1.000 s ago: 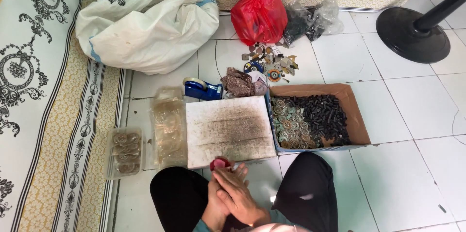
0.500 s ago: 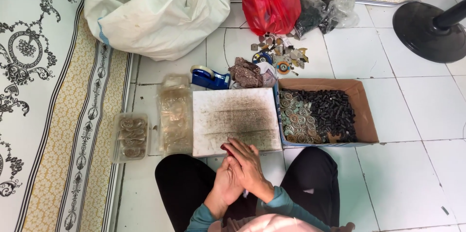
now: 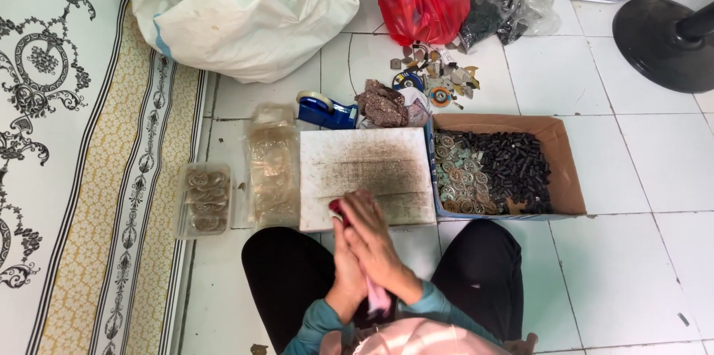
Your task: The person rubs a piece of cloth between their hands, then picks up metal medals from a cardboard box and places them into plastic bags.
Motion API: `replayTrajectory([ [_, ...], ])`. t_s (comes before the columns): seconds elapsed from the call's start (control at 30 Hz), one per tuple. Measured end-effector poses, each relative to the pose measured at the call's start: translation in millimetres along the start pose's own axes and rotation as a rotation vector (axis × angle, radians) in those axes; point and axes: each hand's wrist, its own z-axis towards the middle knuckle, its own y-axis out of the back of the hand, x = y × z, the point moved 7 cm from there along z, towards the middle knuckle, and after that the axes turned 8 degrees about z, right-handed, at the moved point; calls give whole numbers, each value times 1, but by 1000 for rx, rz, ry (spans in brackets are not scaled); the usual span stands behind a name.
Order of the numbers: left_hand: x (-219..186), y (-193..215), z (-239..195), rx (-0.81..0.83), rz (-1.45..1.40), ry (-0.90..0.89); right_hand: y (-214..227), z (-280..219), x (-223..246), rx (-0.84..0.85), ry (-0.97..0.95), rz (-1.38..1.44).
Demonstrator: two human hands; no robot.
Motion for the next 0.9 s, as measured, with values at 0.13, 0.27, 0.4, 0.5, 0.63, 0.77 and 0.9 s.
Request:
replayTrajectory([
  [0.13, 32, -1, 12, 201, -167, 33, 19, 11, -7, -67, -200, 112],
  [0.27, -6, 9, 37, 313, -176, -282, 1, -15, 40, 34, -13, 121],
  [0.4, 4, 20, 32, 169, -249, -160, -3, -25, 25, 21, -27, 240],
  [0.5, -3, -16, -10, 108, 289, -98, 12, 6, -16, -68, -170, 398],
  [0.63, -14, -64, -51, 419, 295, -244, 32, 14, -42, -151, -308, 553],
  [0.77, -31, -63, -45, 434, 366, -312, 28, 2, -8, -115, -222, 481],
  [0.9, -53, -43, -10, 229, 576, -439, -6, -41, -2, 50, -248, 433],
])
